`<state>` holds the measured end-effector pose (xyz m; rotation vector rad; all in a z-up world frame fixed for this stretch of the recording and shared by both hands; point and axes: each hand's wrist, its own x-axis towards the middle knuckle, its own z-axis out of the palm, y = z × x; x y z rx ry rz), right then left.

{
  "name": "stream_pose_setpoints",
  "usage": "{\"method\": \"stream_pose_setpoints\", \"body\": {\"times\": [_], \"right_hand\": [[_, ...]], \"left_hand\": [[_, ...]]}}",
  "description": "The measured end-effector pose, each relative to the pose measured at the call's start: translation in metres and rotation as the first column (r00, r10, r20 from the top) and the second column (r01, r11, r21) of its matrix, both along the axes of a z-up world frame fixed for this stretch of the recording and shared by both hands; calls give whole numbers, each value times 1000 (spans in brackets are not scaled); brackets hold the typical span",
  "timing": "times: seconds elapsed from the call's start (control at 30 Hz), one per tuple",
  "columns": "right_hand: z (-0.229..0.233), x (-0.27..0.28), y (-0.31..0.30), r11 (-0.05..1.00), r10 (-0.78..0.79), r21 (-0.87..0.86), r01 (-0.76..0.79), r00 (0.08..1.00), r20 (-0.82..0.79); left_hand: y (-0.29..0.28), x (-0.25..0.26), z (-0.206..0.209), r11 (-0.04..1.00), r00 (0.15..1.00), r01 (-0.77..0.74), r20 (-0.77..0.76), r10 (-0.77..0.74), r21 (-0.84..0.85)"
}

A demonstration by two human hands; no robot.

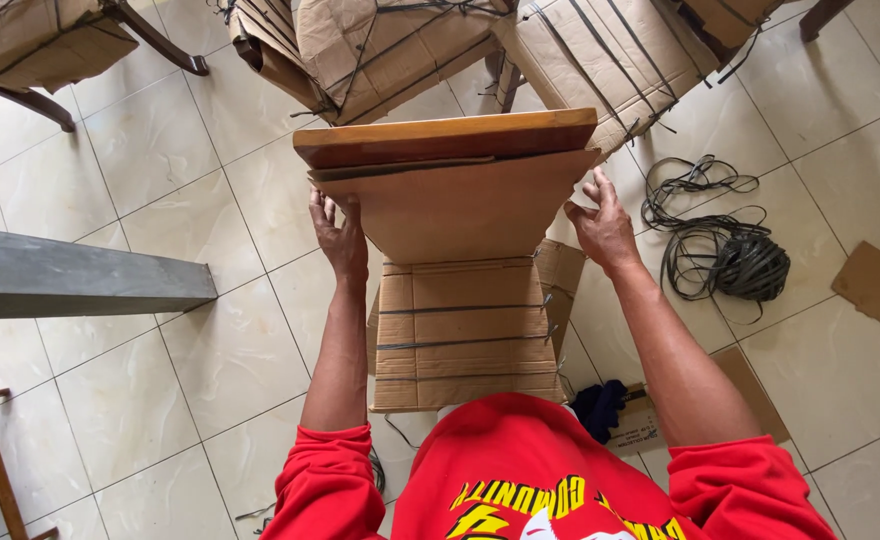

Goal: Wrapping wooden chairs with cardboard and plastic straps for protection

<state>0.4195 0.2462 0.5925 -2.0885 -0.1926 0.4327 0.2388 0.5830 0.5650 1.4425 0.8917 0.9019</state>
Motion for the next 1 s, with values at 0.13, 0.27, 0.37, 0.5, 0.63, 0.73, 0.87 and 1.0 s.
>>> {"method": "stream_pose_setpoints", "body": {"times": [0.13, 0.27, 0.37, 0.5, 0.63, 0.73, 0.87, 1.0], "right_hand": [[8, -9, 1, 1000, -9, -23, 10, 999, 51], [16, -17, 4, 999, -24, 28, 24, 1000, 6], [26, -30, 5, 999, -25, 43, 26, 999, -22], [27, -51, 7, 997, 1, 73, 5, 997, -77], [42, -95, 13, 975, 76, 218, -32, 977, -198], [63, -124, 15, 934, 52, 352, 59, 953, -300], [77, -147, 0, 944, 15, 322, 73, 964, -264], [86, -156, -23, 944, 2, 324, 65, 979, -204]], "left_hand": [[-10, -4, 17, 1000, 999, -4, -37, 4, 21], [-5, -19, -15, 996, 998, 9, -65, -3, 91], [-5, -43, -37, 976, 990, 139, 13, -144, 170], [-52, -71, 8, 831, 895, 420, -15, -446, 365], [-126, -84, 26, 647, 832, 525, -175, -526, 553], [-180, -89, -4, 735, 785, 590, -25, -619, 334], [-237, -91, 7, 709, 732, 650, 23, -680, 274], [-263, -89, 23, 637, 686, 689, -27, -727, 345]]}}
